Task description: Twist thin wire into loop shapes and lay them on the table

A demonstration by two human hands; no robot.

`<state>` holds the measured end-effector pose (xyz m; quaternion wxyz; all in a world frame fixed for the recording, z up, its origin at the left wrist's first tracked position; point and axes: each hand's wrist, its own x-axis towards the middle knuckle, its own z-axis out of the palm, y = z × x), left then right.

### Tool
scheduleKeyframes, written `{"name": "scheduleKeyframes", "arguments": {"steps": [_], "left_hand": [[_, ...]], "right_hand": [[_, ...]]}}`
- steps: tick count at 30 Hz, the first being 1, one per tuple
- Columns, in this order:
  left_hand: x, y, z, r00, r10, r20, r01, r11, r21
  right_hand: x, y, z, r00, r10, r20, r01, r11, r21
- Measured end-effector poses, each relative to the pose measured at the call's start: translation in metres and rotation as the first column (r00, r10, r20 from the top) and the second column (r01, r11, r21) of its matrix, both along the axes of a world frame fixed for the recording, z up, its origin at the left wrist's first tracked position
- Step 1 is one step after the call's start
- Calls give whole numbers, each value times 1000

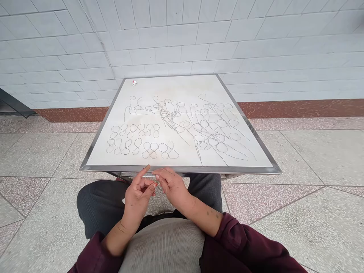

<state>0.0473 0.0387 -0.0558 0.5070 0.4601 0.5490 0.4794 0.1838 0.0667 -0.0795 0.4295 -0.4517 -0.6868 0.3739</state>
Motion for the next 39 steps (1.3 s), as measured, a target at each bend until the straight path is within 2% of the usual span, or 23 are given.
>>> {"name": "scheduleKeyframes", "arguments": {"steps": [7,14,20,24,28,32,36,39], "left_hand": [[1,0,-4,998,-30,-46,31,999,16],[-2,0,-5,998,-54,-41,54,999,-1],[-1,-1,-6,997,-78,-2,78,997,-24],[1,-2,-7,996,-89,3,89,995,-46],[4,-2,-7,996,-87,6,87,994,-71],[3,0,-6,996,-90,17,92,992,-91],[2,1,-6,997,-73,11,74,994,-81],[2,1,-8,997,-72,17,73,994,-77]], "right_hand": [[0,-2,0,992,-30,119,23,998,61],[7,2,-4,972,109,208,-143,977,155],[5,2,-2,959,98,267,-132,985,112],[4,2,1,966,91,242,-110,992,64],[4,1,0,971,95,217,-113,991,70],[3,1,-4,971,75,229,-103,989,109],[2,2,-5,991,61,123,-84,978,189],[2,3,-5,993,58,100,-77,977,198]]}}
